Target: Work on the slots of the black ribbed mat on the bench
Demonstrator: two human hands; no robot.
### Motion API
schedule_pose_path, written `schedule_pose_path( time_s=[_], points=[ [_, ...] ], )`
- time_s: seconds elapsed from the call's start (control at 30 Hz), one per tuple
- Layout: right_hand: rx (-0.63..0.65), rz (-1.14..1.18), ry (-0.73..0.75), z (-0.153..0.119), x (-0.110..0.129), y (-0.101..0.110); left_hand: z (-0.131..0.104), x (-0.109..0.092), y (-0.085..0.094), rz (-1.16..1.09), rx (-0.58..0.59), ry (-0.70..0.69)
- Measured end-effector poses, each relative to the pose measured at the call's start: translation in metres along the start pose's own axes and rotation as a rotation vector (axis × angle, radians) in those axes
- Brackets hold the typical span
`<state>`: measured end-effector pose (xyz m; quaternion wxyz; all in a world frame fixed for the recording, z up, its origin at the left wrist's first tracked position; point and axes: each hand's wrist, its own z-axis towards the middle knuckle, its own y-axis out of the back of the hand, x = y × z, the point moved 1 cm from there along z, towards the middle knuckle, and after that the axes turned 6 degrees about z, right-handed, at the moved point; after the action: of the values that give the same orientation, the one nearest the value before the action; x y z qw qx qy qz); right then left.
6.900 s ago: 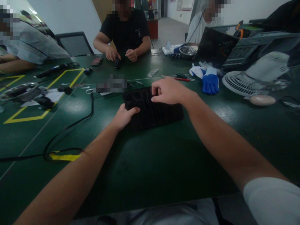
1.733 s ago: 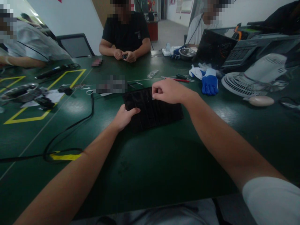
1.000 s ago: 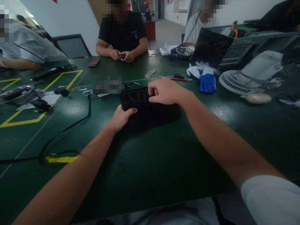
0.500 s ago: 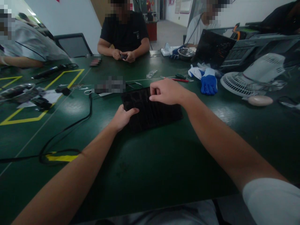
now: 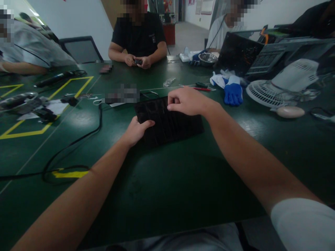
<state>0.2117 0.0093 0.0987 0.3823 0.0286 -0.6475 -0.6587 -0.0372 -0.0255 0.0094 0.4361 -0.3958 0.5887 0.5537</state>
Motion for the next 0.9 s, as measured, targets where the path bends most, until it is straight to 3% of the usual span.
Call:
schedule_pose_path(
  time_s=[0.9],
  points=[
    [0.037, 0.102, 0.006, -0.0020, 0.0006, 0.0059, -0.0009, 0.0005, -0.0001, -0.026, -0.013, 0.029]
  ],
)
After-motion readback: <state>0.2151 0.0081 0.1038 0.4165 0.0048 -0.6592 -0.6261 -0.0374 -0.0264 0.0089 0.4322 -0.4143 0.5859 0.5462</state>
